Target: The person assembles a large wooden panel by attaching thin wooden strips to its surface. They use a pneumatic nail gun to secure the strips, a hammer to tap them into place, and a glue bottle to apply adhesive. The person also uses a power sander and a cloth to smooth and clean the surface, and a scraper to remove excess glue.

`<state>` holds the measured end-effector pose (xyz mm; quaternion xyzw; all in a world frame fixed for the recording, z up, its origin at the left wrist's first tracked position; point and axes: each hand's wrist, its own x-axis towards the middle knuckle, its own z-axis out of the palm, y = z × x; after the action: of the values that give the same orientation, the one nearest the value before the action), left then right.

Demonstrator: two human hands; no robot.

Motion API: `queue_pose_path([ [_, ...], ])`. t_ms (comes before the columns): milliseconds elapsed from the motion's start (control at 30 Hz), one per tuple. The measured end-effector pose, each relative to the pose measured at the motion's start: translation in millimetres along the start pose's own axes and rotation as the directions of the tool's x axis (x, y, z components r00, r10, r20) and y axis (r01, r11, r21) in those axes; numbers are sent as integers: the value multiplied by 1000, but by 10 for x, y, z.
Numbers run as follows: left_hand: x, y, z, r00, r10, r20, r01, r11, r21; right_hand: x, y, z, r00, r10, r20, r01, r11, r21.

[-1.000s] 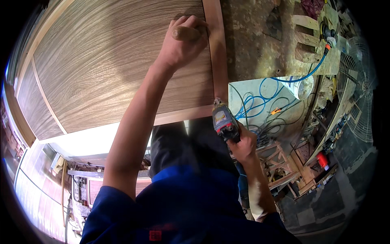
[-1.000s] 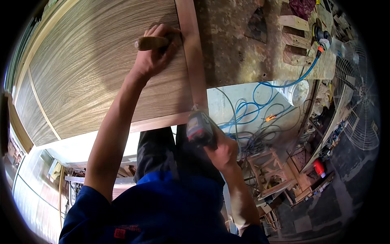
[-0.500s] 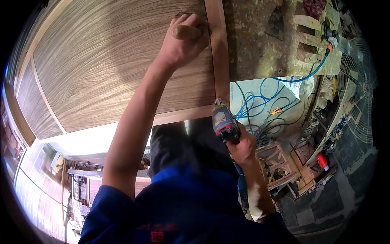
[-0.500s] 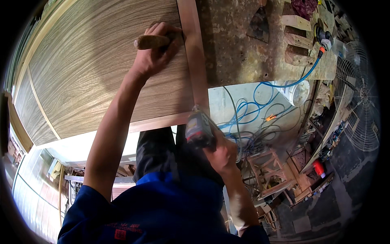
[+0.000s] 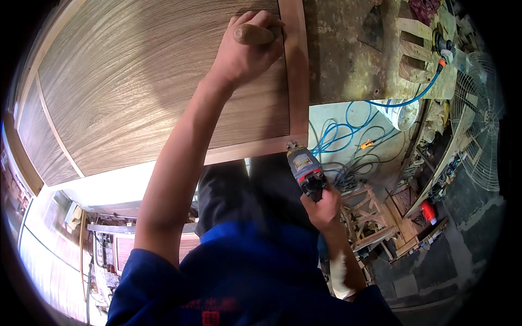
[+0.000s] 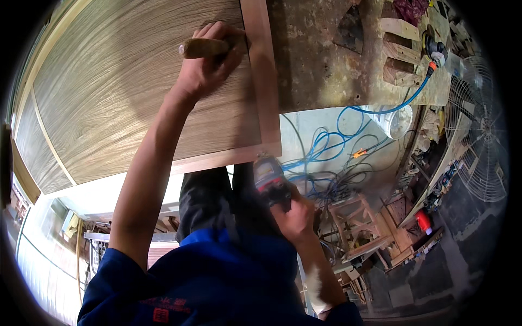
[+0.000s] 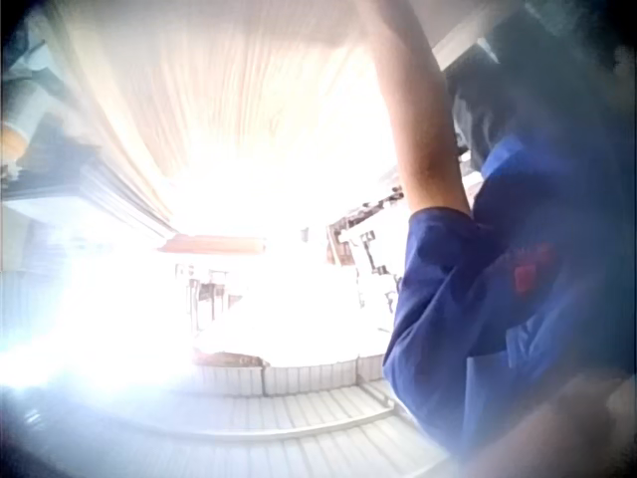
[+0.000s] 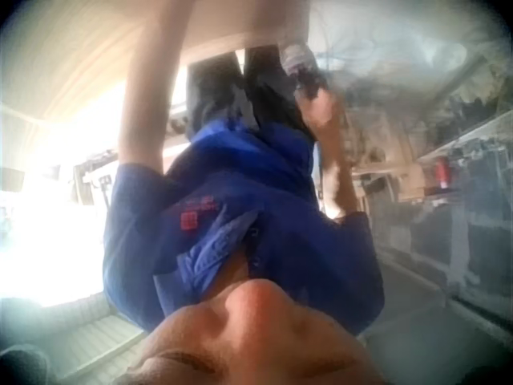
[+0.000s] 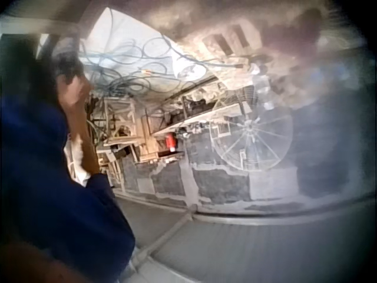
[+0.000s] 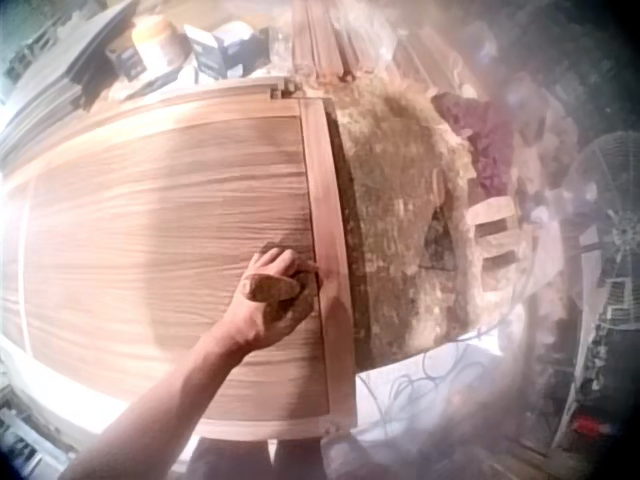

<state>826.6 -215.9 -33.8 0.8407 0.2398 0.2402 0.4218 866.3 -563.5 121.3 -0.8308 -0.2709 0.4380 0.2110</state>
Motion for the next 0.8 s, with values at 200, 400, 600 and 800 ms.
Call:
queue_pose_path([
  [200,-2,69,-9,999,-38,-13,38,999,5,-5,51,144,999,1,-45,1,998,55],
  [400,-2,39,-21,999,43,-14,-42,998,50,-47,51,214,996,-48,-69,46,998,-35],
  [600,-5,30,-16,1000,21,-13,-21,1000,24,-46,30,251,992,-97,-78,96,995,-22],
  [800,-14,37,-9,999,8,-35,-8,1000,7,-60,40,281,994,-66,-86,67,998,12],
])
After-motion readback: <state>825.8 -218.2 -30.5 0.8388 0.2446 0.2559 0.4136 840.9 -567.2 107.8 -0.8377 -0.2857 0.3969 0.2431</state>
